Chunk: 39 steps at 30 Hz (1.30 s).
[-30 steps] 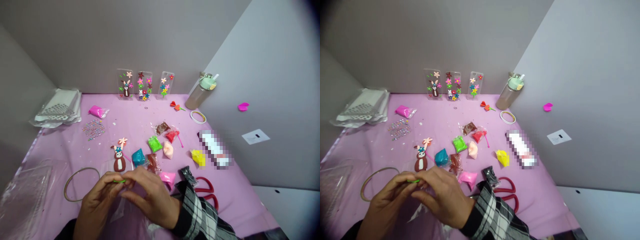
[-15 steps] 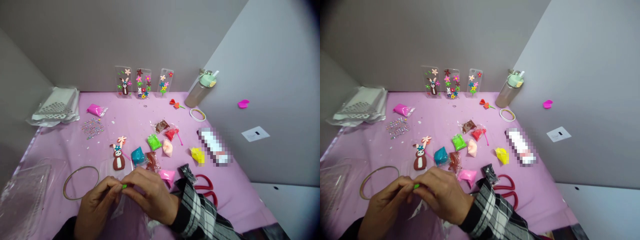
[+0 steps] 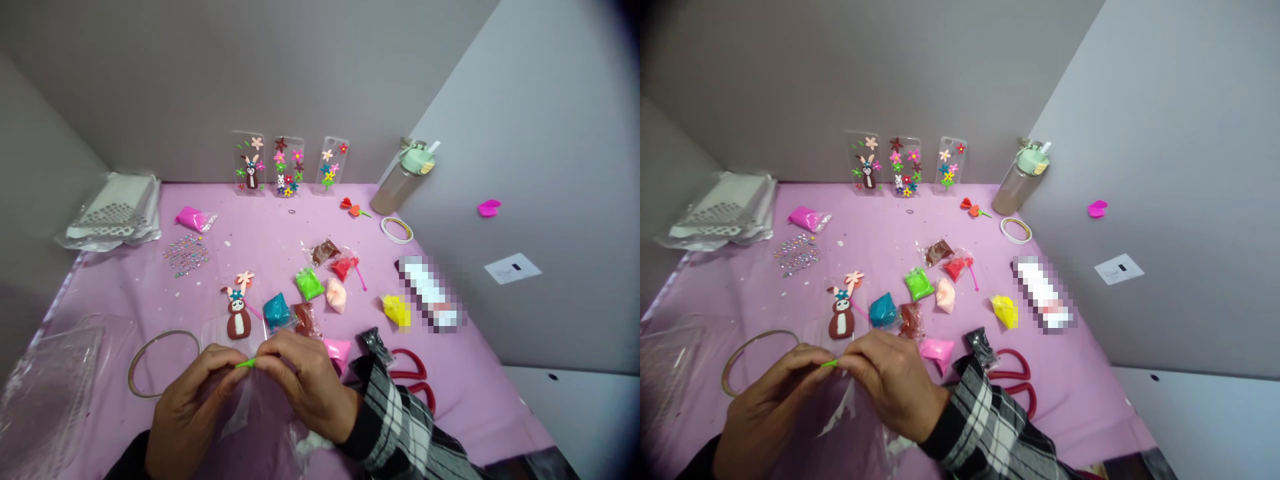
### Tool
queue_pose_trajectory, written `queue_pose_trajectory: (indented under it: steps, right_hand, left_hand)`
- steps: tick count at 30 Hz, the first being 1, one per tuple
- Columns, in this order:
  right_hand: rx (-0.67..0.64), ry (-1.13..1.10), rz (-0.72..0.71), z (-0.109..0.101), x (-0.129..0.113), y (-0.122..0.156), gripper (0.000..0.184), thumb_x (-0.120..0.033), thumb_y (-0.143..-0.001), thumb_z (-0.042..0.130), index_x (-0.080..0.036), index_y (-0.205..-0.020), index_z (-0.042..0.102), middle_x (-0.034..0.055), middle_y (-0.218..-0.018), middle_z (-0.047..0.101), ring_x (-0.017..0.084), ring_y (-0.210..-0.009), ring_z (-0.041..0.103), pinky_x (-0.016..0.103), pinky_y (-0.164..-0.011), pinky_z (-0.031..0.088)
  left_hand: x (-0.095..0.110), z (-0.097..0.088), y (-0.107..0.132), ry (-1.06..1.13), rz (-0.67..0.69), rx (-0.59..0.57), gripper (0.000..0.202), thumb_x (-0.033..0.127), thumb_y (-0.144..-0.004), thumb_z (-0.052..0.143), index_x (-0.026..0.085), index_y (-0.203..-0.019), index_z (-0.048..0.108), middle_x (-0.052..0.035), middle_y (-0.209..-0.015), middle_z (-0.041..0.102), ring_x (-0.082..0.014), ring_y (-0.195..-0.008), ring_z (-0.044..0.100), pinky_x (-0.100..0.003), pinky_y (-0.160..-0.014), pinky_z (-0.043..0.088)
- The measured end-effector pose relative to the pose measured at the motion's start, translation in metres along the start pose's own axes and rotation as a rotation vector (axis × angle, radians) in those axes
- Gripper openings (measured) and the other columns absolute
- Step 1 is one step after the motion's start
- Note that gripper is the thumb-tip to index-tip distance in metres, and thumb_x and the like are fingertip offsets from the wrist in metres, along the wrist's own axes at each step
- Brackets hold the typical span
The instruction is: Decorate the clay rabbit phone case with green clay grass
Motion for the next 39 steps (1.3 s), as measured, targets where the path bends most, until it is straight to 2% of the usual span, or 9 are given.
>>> queue_pose_trajectory:
  steps: [4, 8, 10, 15, 21, 24, 26, 32, 39]
  right_hand:
    - [-0.02, -0.002, -0.05, 0.0, -0.001, 0.0, 0.02, -0.033, -0.104, 0.056, -0.018, -0.104, 0.068, 0.0049, -0.089, 0.074, 0.015, -0.081, 0.069, 0.026, -0.076, 0.055]
    - [-0.014, -0.001, -0.024, 0.0, 0.001, 0.0, 0.022, -0.033, -0.105, 0.054, -0.019, -0.1, 0.07, 0.0036, -0.087, 0.074, 0.014, -0.079, 0.068, 0.026, -0.075, 0.055]
    - [-0.015, 0.004, -0.006, 0.001, 0.002, 0.001, 0.025, -0.036, -0.104, 0.054, -0.019, -0.097, 0.071, 0.003, -0.084, 0.074, 0.014, -0.076, 0.067, 0.025, -0.073, 0.055]
    - [-0.026, -0.015, 0.038, 0.003, 0.003, 0.001, 0.029, -0.038, -0.103, 0.056, -0.018, -0.089, 0.072, 0.0019, -0.077, 0.072, 0.013, -0.069, 0.065, 0.023, -0.068, 0.052]
    - [-0.04, -0.087, 0.091, 0.002, 0.003, 0.0, 0.024, -0.033, -0.102, 0.059, -0.018, -0.088, 0.072, 0.0017, -0.079, 0.072, 0.013, -0.072, 0.066, 0.023, -0.07, 0.052]
    - [-0.034, -0.133, 0.12, 0.002, 0.005, 0.0, 0.019, -0.034, -0.099, 0.063, -0.018, -0.106, 0.071, 0.0026, -0.085, 0.072, 0.014, -0.076, 0.067, 0.024, -0.073, 0.054]
    - [-0.034, -0.145, 0.073, 0.003, 0.005, 0.0, 0.026, -0.034, -0.098, 0.066, -0.017, -0.117, 0.067, 0.0045, -0.091, 0.072, 0.014, -0.078, 0.067, 0.026, -0.076, 0.056]
    - [-0.02, -0.068, -0.048, 0.003, 0.002, -0.001, 0.01, -0.021, -0.1, 0.062, -0.017, -0.097, 0.07, 0.0035, -0.085, 0.071, 0.014, -0.08, 0.066, 0.025, -0.077, 0.053]
    - [-0.007, -0.099, -0.025, 0.001, 0.003, -0.001, 0.008, -0.016, -0.097, 0.064, -0.014, -0.103, 0.069, 0.0062, -0.091, 0.07, 0.015, -0.088, 0.064, 0.026, -0.081, 0.051]
  left_hand:
    - [-0.001, 0.001, 0.002, 0.014, -0.023, 0.029, 0.013, 0.04, -0.079, 0.076, 0.027, -0.077, 0.075, -0.0016, -0.08, 0.071, -0.0204, -0.078, 0.065, -0.024, -0.069, 0.051]
    - [-0.003, 0.002, 0.004, 0.077, -0.064, 0.079, 0.02, 0.037, -0.072, 0.083, 0.029, -0.089, 0.078, -0.0015, -0.095, 0.074, -0.0227, -0.087, 0.07, -0.029, -0.082, 0.056]
    - [-0.003, 0.002, 0.004, 0.067, -0.008, 0.055, 0.019, 0.034, -0.072, 0.083, 0.031, -0.09, 0.08, -0.0021, -0.097, 0.075, -0.0237, -0.09, 0.07, -0.031, -0.086, 0.055]
    - [-0.003, -0.001, 0.001, -0.056, 0.197, -0.028, 0.008, 0.029, -0.081, 0.075, 0.033, -0.084, 0.081, -0.0025, -0.083, 0.075, -0.0219, -0.078, 0.067, -0.029, -0.076, 0.052]
    - [-0.006, -0.002, 0.001, -0.115, 0.253, -0.045, 0.013, 0.027, -0.084, 0.073, 0.035, -0.091, 0.08, -0.0008, -0.087, 0.076, -0.0209, -0.082, 0.068, -0.027, -0.078, 0.051]
    - [-0.002, -0.001, 0.001, -0.125, 0.278, 0.015, 0.011, 0.026, -0.087, 0.069, 0.034, -0.088, 0.077, 0.0008, -0.085, 0.073, -0.019, -0.081, 0.067, -0.026, -0.078, 0.049]
    - [-0.001, -0.001, 0.0, -0.149, 0.291, 0.011, 0.011, 0.026, -0.09, 0.065, 0.032, -0.086, 0.074, 0.0014, -0.083, 0.071, -0.0177, -0.079, 0.066, -0.024, -0.076, 0.048]
    - [-0.009, -0.007, -0.003, -0.225, 0.337, -0.089, 0.006, 0.025, -0.092, 0.064, 0.028, -0.089, 0.07, 0.0021, -0.081, 0.069, -0.0157, -0.074, 0.067, -0.021, -0.07, 0.052]
    - [-0.014, -0.006, -0.004, -0.236, 0.366, -0.102, 0.007, 0.028, -0.093, 0.064, 0.028, -0.097, 0.07, 0.0026, -0.088, 0.073, -0.0143, -0.079, 0.07, -0.02, -0.075, 0.055]
Point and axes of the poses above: each hand's wrist, its own y-axis away from the middle knuckle, its own z-axis out of the palm, x = y × z, the point moved 2 cm from there along -y, towards the middle knuckle
